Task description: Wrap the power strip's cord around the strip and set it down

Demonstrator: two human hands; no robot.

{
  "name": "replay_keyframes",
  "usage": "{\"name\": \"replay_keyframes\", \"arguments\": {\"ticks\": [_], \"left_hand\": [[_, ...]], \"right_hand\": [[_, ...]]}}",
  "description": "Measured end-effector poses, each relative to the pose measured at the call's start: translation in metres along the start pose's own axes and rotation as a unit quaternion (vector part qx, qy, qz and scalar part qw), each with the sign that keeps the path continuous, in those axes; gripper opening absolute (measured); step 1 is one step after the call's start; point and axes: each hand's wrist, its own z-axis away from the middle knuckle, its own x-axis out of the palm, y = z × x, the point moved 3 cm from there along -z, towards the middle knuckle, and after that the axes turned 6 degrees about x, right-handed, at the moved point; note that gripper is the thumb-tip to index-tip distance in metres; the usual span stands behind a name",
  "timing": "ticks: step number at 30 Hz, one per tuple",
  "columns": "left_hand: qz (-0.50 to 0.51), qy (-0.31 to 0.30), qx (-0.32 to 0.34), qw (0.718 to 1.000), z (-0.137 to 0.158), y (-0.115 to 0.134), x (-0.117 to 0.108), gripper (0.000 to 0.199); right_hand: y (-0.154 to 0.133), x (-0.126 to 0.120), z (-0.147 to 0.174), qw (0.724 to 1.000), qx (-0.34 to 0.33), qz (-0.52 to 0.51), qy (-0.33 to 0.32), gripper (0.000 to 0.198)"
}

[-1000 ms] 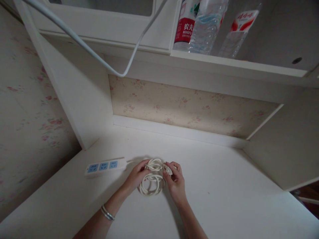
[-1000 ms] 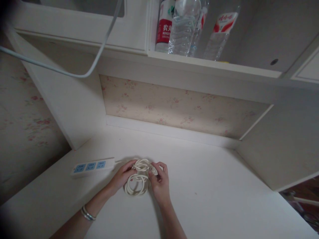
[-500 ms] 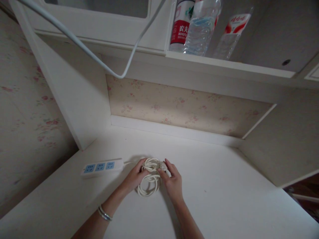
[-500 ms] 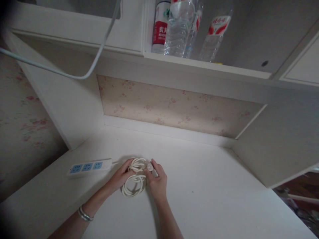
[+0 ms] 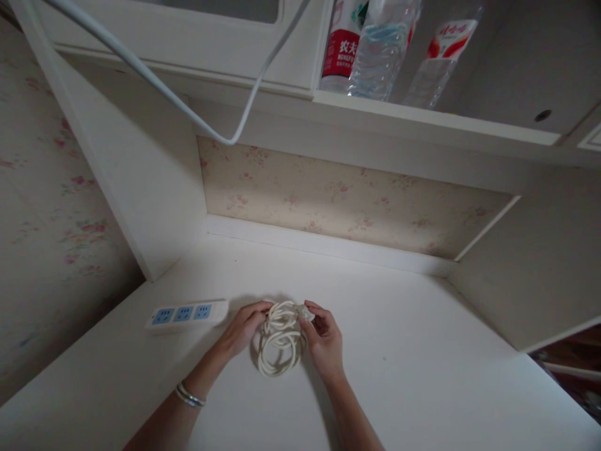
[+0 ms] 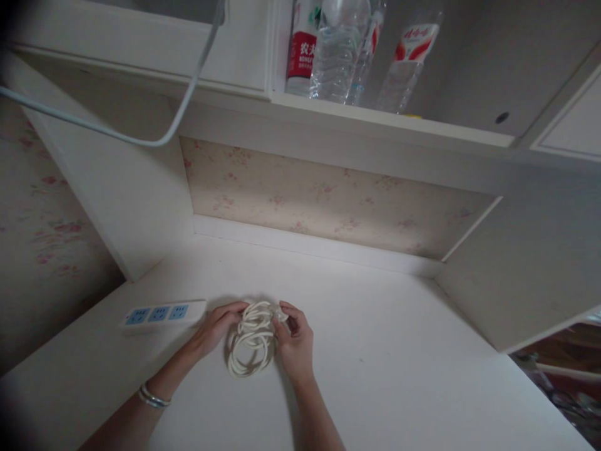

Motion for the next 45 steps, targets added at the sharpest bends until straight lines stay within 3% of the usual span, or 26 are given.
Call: {"name": "replay_keyframes", "arguments": {"ticks": [3,6,9,13,17,22,28,35,42,45], "left_hand": [[-0.019,0.028,-0.05,0.998,-0.001,-0.007,0.005,0.036],[-0.065,0.036,-0.045,0.996,-0.001,-0.009,0.011,0.036],[-0.048,0.054,-0.04,0.997,0.0,-0.01,0.014,0.036],[-0.002,0.101,-0.085,0.991,0.0,-0.014,0.014,0.038],[-0.002,0.099,-0.1,0.99,0.0,-0.016,0.014,0.037],[-0.045,0.109,-0.083,0.99,-0.001,-0.016,0.012,0.037],[-0.029,0.117,-0.068,0.99,-0.003,-0.018,0.01,0.037],[0.022,0.075,-0.033,0.996,-0.004,-0.018,0.011,0.034],[0.008,0.032,0.042,0.999,-0.003,-0.002,0.016,0.031],[0.036,0.046,0.018,0.998,-0.005,-0.003,0.018,0.032]], "right_hand": [[-0.003,0.001,0.002,0.999,-0.014,0.042,-0.022,0.021],[-0.009,0.002,0.004,0.993,-0.045,0.1,-0.048,0.018],[-0.013,0.004,0.006,0.987,-0.073,0.133,-0.061,0.017],[-0.012,0.008,0.008,0.979,-0.098,0.157,-0.085,0.015],[-0.014,0.01,0.009,0.978,-0.091,0.158,-0.102,0.016],[-0.019,0.006,0.006,0.989,0.002,0.109,-0.104,0.025],[-0.009,0.003,-0.002,0.992,0.063,0.067,-0.081,0.032],[-0.017,0.008,0.0,0.993,-0.021,0.066,-0.1,0.022],[-0.028,0.018,0.009,0.973,-0.033,0.158,-0.163,0.024],[-0.026,0.02,0.009,0.975,-0.044,0.154,-0.156,0.025]]}}
